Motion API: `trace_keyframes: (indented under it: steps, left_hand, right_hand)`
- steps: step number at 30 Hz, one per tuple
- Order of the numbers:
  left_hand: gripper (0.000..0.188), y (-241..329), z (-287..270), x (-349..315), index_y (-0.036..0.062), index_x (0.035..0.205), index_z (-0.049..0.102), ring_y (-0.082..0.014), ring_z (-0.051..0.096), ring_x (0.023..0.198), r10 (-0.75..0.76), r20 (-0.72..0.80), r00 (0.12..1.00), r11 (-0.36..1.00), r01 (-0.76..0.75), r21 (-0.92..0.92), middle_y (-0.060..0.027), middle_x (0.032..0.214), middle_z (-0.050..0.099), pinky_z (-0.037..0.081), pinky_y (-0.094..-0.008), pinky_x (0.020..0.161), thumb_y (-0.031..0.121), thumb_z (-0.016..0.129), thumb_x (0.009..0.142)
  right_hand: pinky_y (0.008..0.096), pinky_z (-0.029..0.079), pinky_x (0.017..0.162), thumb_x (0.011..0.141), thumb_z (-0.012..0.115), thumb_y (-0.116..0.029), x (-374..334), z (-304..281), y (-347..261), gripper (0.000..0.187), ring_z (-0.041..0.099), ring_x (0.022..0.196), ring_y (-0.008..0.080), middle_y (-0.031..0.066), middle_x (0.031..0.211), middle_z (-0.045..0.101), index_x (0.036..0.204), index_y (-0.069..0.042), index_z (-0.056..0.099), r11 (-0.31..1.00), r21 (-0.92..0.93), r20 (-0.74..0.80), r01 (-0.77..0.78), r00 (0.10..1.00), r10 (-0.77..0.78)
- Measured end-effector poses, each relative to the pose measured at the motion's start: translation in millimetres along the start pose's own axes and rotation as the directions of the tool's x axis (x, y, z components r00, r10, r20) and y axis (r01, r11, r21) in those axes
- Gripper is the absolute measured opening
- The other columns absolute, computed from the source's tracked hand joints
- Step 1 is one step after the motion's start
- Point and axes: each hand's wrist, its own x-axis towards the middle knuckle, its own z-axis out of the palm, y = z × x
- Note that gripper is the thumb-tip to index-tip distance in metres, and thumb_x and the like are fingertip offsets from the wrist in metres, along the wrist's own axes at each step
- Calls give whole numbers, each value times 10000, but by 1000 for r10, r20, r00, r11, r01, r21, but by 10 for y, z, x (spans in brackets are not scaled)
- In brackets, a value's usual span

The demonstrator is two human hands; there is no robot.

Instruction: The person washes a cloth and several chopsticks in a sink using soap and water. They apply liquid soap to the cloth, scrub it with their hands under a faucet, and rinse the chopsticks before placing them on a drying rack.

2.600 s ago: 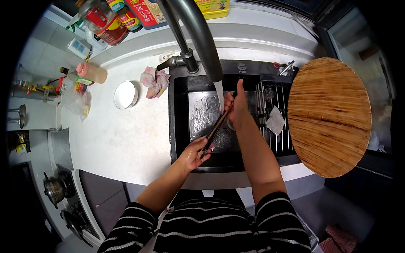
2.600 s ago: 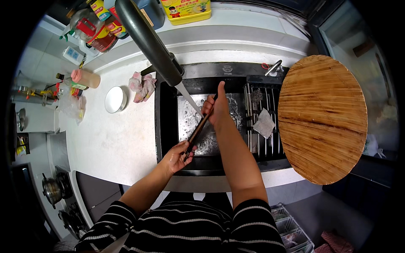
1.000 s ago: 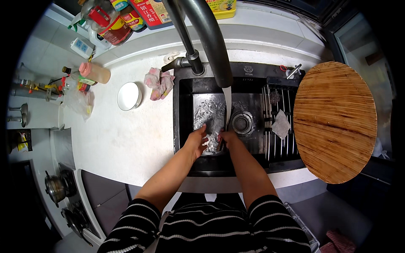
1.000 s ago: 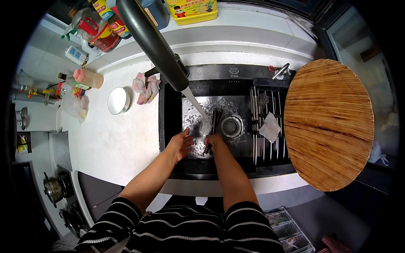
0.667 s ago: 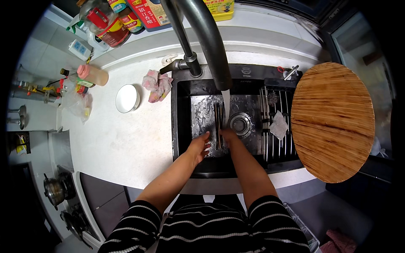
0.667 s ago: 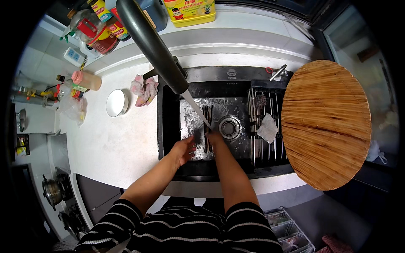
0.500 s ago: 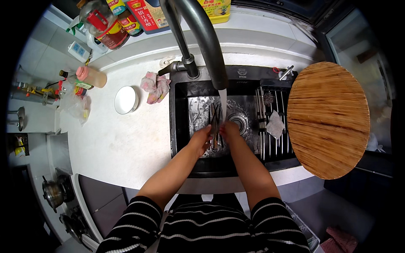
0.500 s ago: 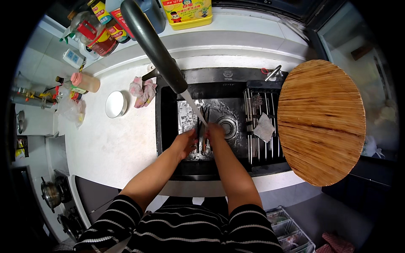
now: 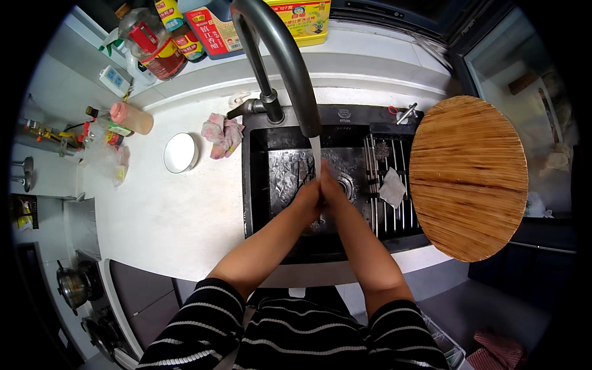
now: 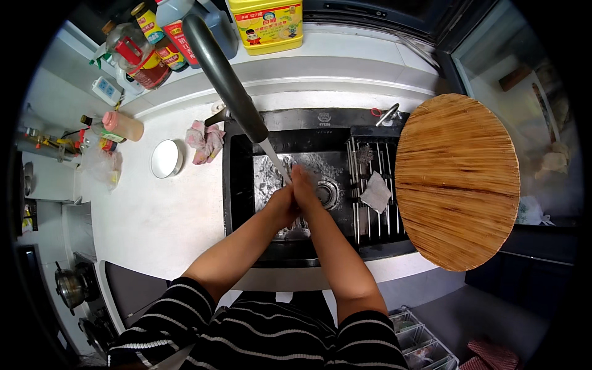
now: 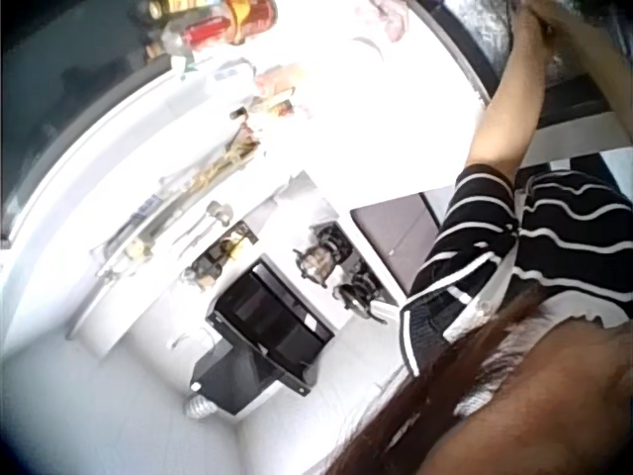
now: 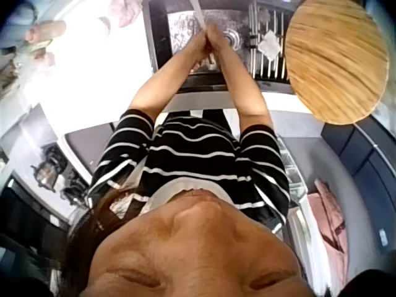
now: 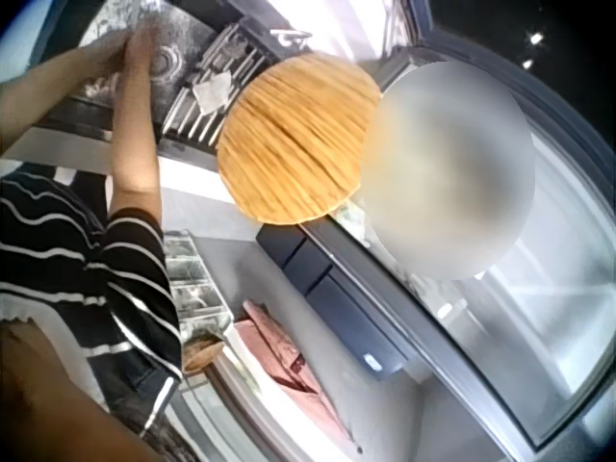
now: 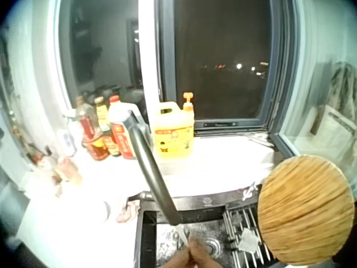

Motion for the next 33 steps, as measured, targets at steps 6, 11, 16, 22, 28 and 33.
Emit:
trace_keyframes:
  steps: [6, 11, 16, 22, 28, 33]
  left_hand:
    - [775, 769, 178, -662, 28, 1370, 182, -289, 373, 1215, 352, -345, 870, 800, -88, 594, -205, 1331, 371, 295, -376, 996, 127, 635, 749]
    - [721, 1574, 24, -336, -33, 1335, 236, -283, 382, 1176, 861, -283, 422, 507, -668, 545, -208, 1289, 379, 302, -338, 984, 81, 632, 743]
    - [470, 1889, -117, -304, -23, 1211, 432, -221, 462, 1031, 846, -208, 492, 517, -659, 546, -152, 1127, 490, 352, -308, 901, 97, 590, 785]
    - [497, 1159, -108, -426, 16, 1231, 421, -236, 448, 1087, 927, 39, 373, 251, -693, 676, -139, 1190, 472, 321, -311, 959, 103, 616, 781]
    - [144, 313, -108, -711, 60, 958, 546, -124, 577, 689, 217, -64, 974, 960, -201, 193, -20, 829, 598, 494, -270, 638, 57, 596, 824]
    - [123, 686, 545, -1404, 35, 937, 559, -150, 578, 700, 191, 351, 917, 910, -299, 286, -61, 821, 595, 487, -277, 661, 111, 587, 844]
  right_hand:
    - [311, 392, 813, 793, 642, -329, -34, -63, 270, 417, 518, 925, 163, 69, 1005, 584, 1087, -38, 584, 998, -17, 1, 52, 999, -52]
    - [261, 428, 713, 800, 632, -172, 133, -180, 387, 287, 545, 783, 129, 27, 873, 609, 1043, -24, 602, 993, -46, -110, 108, 988, -113]
    - [239, 429, 646, 804, 624, -182, 40, -270, 292, 234, 554, 745, 105, -4, 850, 607, 1014, -80, 607, 999, 33, -59, 19, 998, -17]
    - [247, 419, 627, 807, 631, -271, -109, -407, 308, 231, 557, 761, 102, -26, 864, 607, 984, -125, 605, 997, 71, -90, -13, 996, 20]
    - [309, 429, 767, 824, 591, -423, -810, -107, -216, 455, 558, 869, 160, 24, 937, 610, 1122, -81, 546, 984, 171, 16, 46, 999, -50]
    - [349, 446, 849, 909, 470, -335, -1408, -195, -854, 410, 579, 927, 197, 109, 1016, 609, 1095, 22, 548, 905, 248, 148, 346, 910, -388]
